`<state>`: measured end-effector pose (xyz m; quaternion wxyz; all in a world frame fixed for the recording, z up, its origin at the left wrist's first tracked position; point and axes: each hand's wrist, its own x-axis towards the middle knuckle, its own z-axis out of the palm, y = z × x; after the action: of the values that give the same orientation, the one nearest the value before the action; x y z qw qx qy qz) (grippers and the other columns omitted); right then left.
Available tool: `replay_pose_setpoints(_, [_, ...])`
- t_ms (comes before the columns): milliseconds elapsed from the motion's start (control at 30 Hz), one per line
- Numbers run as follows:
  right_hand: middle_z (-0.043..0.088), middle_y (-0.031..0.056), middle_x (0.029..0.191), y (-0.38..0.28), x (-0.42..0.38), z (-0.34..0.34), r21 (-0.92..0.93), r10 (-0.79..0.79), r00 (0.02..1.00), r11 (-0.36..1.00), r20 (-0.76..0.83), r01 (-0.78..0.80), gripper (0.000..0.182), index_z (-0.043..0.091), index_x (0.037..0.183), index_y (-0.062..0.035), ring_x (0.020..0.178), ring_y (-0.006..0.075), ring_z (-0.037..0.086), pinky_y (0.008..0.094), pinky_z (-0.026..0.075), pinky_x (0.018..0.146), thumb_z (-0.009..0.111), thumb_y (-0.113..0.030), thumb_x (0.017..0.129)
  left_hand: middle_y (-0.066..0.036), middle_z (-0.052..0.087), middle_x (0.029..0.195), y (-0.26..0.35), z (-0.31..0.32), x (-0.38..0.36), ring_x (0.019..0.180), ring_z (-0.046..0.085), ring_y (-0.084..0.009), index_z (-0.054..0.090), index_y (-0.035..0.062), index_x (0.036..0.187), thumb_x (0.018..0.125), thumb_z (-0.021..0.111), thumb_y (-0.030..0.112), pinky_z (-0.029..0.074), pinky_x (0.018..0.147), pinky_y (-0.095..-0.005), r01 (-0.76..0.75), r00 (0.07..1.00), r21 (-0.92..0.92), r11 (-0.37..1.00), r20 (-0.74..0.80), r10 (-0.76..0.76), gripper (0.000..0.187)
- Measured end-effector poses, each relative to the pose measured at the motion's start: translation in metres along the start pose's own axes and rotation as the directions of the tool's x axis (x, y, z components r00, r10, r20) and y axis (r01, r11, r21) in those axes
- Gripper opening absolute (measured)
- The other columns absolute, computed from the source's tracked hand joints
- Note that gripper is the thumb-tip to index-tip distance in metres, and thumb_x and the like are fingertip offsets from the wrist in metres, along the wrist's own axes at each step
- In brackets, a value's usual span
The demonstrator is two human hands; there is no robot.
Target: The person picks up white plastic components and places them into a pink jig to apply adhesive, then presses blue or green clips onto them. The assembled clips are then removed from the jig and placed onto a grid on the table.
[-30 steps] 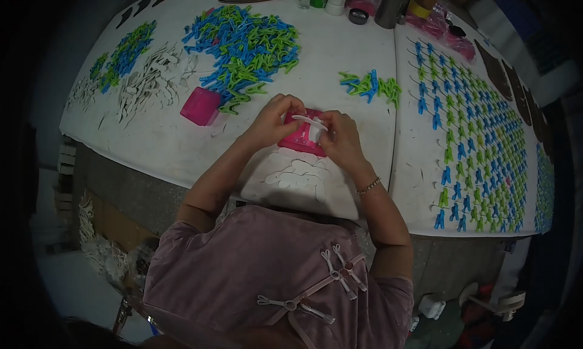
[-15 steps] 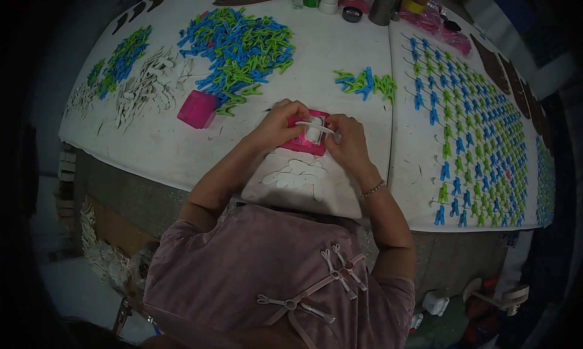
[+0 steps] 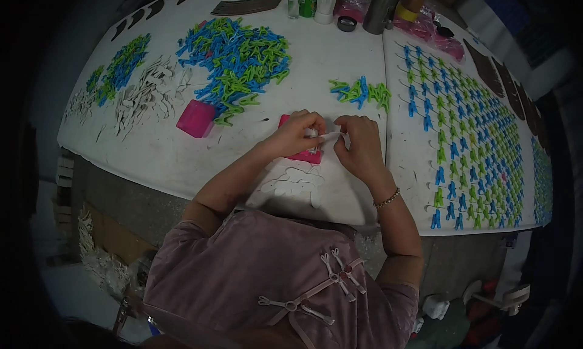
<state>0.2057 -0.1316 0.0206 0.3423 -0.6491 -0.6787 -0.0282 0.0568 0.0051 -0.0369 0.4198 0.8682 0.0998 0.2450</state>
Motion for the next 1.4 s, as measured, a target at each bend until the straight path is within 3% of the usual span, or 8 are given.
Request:
replay_pose_setpoints(167, [0.057,0.0084,0.088,0.019,0.007,-0.001,0.278,0.173,0.985,0.945,0.016,-0.170,0.035,0.056,0.103,-0.0047,0.087,0.0272,0.054,0.0362,0.044,0.077,0.062,0.001,0.070,-0.003,0.056,0.090,-0.005,-0.004,0.000,0.084,0.053,-0.0144,0.054,0.0070,0.095,0.078,0.069,0.006,0.045,0.078,-0.0281,0.037,0.997,-0.197,0.980,-0.064,-0.050,0.022])
replay_pose_setpoints(333, [0.058,0.0139,0.103,0.082,0.026,0.028,-0.183,0.071,0.988,0.982,0.139,-0.045,0.028,0.060,0.099,-0.0021,0.095,0.0294,0.056,0.0364,0.047,0.081,0.061,0.003,0.071,0.002,0.052,0.090,-0.003,-0.030,-0.016,0.084,0.050,-0.0056,0.050,0.0082,0.099,0.083,0.062,-0.001,0.043,0.074,-0.0216,0.246,0.934,-0.744,0.621,0.013,-0.356,0.021])
replay_pose_setpoints(533, [0.059,0.0125,0.101,0.107,0.052,0.073,-0.492,-0.016,0.971,0.860,0.240,0.136,0.016,0.061,0.091,-0.0026,0.093,0.0310,0.058,0.0386,0.048,0.079,0.055,-0.001,0.076,0.003,0.052,0.089,0.001,-0.041,-0.038,0.080,0.052,-0.0065,0.051,0.0080,0.101,0.084,0.059,-0.002,0.045,0.070,-0.0215,0.208,0.903,-0.937,0.282,0.073,-0.423,0.021])
replay_pose_setpoints(767, [0.059,0.0125,0.092,0.098,0.058,0.064,-0.318,0.027,0.999,0.948,0.042,-0.012,0.008,0.060,0.087,-0.0011,0.081,0.0279,0.059,0.0356,0.050,0.069,0.059,-0.006,0.082,0.001,0.054,0.092,-0.002,-0.045,-0.057,0.084,0.056,-0.0096,0.052,0.0105,0.101,0.085,0.057,0.000,0.048,0.075,-0.0255,0.236,0.919,-0.968,0.091,0.192,-0.344,0.020])
replay_pose_setpoints(833, [0.058,0.0094,0.091,0.079,0.055,0.049,0.011,0.167,0.985,0.986,-0.038,-0.167,0.012,0.059,0.094,0.0007,0.078,0.0195,0.060,0.0312,0.050,0.063,0.063,-0.007,0.085,0.000,0.056,0.095,-0.001,-0.043,-0.057,0.088,0.058,-0.0113,0.052,0.0103,0.101,0.085,0.057,-0.001,0.050,0.080,-0.0289,0.224,0.915,-0.975,-0.016,0.215,-0.342,0.020])
replay_pose_setpoints(1067, [0.057,0.0019,0.092,0.000,0.007,0.005,0.821,0.504,0.853,0.424,0.138,-0.383,0.030,0.055,0.114,0.0010,0.084,0.0099,0.059,0.0280,0.055,0.076,0.063,-0.004,0.086,-0.001,0.058,0.096,0.031,-0.040,-0.047,0.089,0.057,-0.0101,0.051,0.0094,0.100,0.085,0.058,0.000,0.049,0.079,-0.0273,0.241,0.904,-0.970,0.030,0.213,-0.371,0.019])
replay_pose_setpoints(1133, [0.060,0.0043,0.094,-0.021,-0.008,-0.003,0.890,0.551,0.806,0.230,0.215,-0.395,0.031,0.055,0.114,0.0009,0.088,0.0134,0.061,0.0317,0.055,0.084,0.064,-0.001,0.084,0.001,0.054,0.089,0.026,-0.037,-0.048,0.082,0.053,-0.0061,0.050,0.0095,0.098,0.082,0.059,-0.001,0.046,0.074,-0.0233,0.238,0.930,-0.928,0.286,0.133,-0.343,0.021])
replay_pose_setpoints(1400, [0.066,0.0091,0.098,-0.026,-0.049,-0.002,0.834,0.512,0.840,0.374,0.179,-0.405,0.025,0.058,0.107,0.0026,0.090,0.0157,0.064,0.0285,0.052,0.084,0.065,0.000,0.083,0.006,0.043,0.079,0.043,-0.035,-0.040,0.070,0.042,-0.0033,0.050,0.0106,0.096,0.078,0.059,-0.004,0.040,0.067,-0.0200,0.286,0.916,-0.835,0.470,0.093,-0.391,0.025])
